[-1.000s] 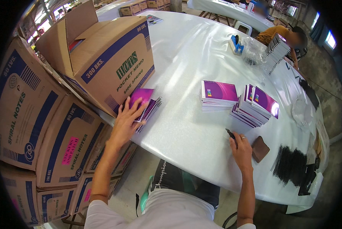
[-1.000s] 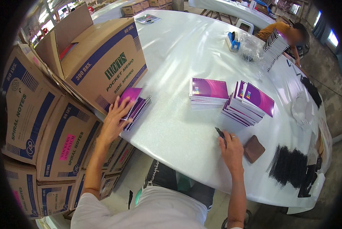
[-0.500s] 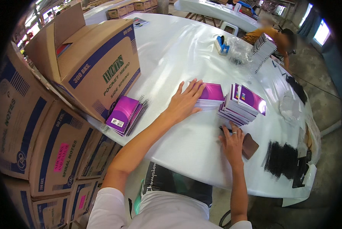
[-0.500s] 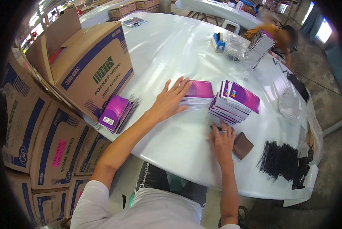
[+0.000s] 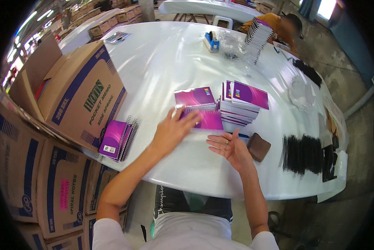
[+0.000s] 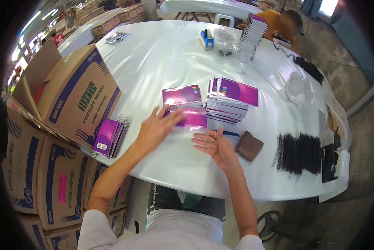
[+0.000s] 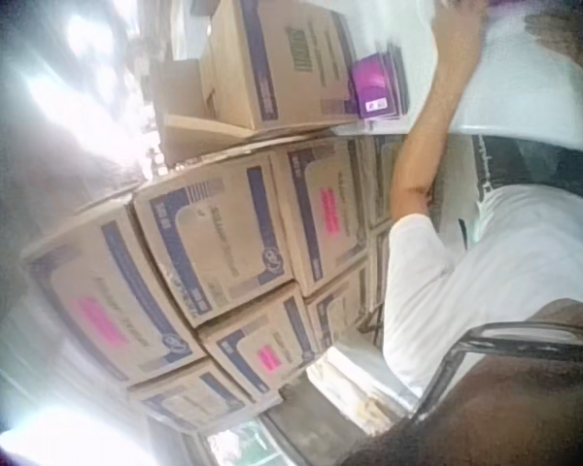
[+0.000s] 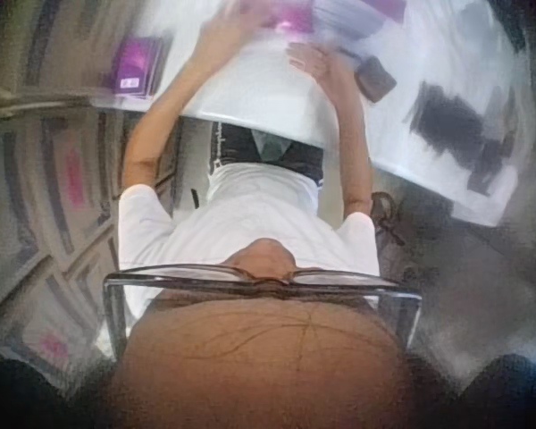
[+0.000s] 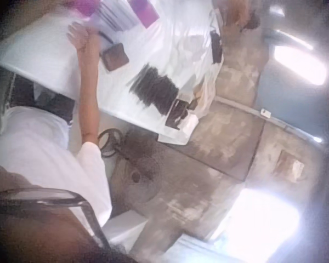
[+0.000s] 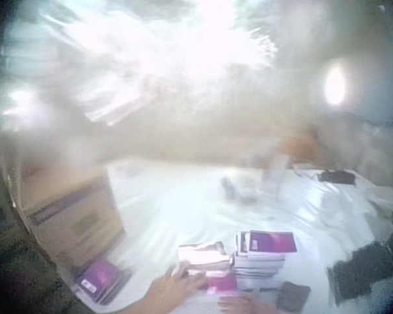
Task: The person assembles notebooks by sliding spiral bindings into pre-punched holes in stacks of purple and white paper, then uses a small tool to trim or secure the ends of the spirals.
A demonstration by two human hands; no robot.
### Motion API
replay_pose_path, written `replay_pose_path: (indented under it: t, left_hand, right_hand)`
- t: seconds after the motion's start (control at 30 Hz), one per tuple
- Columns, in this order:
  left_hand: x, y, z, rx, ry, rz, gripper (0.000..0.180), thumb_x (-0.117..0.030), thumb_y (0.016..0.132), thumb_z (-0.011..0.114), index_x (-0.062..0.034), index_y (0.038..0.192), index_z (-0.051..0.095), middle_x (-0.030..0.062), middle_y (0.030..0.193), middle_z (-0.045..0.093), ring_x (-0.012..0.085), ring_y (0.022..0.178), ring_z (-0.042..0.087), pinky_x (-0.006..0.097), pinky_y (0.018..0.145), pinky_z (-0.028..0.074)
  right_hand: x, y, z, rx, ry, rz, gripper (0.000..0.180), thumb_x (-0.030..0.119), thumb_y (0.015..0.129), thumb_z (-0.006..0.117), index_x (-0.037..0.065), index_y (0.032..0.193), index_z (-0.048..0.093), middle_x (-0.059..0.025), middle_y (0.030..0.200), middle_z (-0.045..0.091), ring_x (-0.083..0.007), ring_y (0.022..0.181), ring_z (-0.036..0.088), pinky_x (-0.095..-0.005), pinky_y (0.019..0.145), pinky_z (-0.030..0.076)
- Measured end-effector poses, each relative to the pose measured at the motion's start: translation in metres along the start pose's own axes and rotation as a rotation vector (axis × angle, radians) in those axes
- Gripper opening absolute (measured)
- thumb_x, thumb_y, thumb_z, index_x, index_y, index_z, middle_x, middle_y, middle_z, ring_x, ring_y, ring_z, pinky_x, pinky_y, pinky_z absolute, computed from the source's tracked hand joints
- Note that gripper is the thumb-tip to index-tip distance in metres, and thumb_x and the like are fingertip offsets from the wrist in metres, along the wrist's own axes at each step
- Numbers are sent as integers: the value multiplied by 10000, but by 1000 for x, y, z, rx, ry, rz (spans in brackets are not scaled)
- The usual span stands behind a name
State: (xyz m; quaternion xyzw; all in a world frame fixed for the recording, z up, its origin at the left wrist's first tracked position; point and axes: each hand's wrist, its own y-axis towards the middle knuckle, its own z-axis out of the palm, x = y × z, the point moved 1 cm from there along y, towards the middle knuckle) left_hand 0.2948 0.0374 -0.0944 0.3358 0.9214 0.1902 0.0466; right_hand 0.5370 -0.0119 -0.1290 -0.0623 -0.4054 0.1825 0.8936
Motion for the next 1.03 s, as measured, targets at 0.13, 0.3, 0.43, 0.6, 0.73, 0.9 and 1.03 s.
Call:
replay_pose_path:
  t: [0.13, 0.3, 0.43, 0.6, 0.73, 0.9, 1.03]
  left_hand:
    - [-37, -51, -7, 13, -193, 112, 817, -429, 734, 723, -177, 1450, 422, 92, 1536, 352, 374, 1428, 278, 505, 1171, 237]
    - [-59, -85, 10, -162, -1265, -448, 1171, -355, 733, 808, -114, 1556, 11, 179, 1620, 87, 349, 1493, 74, 430, 1184, 148]
    - [-83, -92, 36, -200, -1535, -532, 1074, -111, 862, 705, -134, 1547, -122, 204, 1618, 47, 310, 1497, 55, 393, 1175, 155]
    - [-82, -80, 5, -252, -941, -414, 1064, -447, 842, 704, -90, 1557, 1, 222, 1600, 129, 317, 1497, 104, 448, 1193, 86]
    - [-105, -38, -8, 89, -190, -35, 794, -464, 865, 622, -89, 1496, 320, 142, 1523, 368, 367, 1425, 295, 540, 1151, 208]
    - [-99, -42, 2, 130, -214, -20, 608, -437, 877, 594, -199, 1421, 465, 20, 1393, 551, 321, 1309, 476, 542, 1117, 292]
    - [-104, -36, 2, 191, -253, -21, 617, -430, 878, 596, -201, 1433, 454, 23, 1411, 536, 318, 1322, 466, 541, 1128, 282]
  right_hand:
    - [-9, -1, -4, -72, -257, -25, 227, 100, 909, 673, -37, 1081, 613, -41, 978, 652, -105, 872, 616, -239, 749, 514]
    - [-44, -46, 3, 13, -573, -385, 225, 3, 924, 615, 21, 1147, 590, -54, 1030, 654, -111, 947, 605, -258, 838, 488]
    - [-71, -51, 11, 19, -566, -340, 364, -88, 902, 576, 53, 1221, 473, -95, 1109, 635, -140, 1078, 584, -274, 916, 461]
    - [-86, -46, -11, -54, -744, -314, 337, -130, 873, 570, 50, 1152, 511, -71, 1087, 632, -162, 1019, 600, -285, 899, 472]
    - [-73, -49, -8, -34, -875, -372, 336, -90, 847, 613, 43, 1149, 553, -69, 1093, 643, -179, 968, 614, -302, 880, 486]
    - [46, -54, -71, -445, -1197, -606, 235, -27, 789, 676, 26, 1017, 676, -120, 976, 680, -222, 975, 639, -341, 848, 503]
    - [113, -59, -162, -1203, -1933, -568, 133, 118, 836, 692, 26, 932, 700, -91, 952, 680, -224, 915, 629, -421, 809, 472]
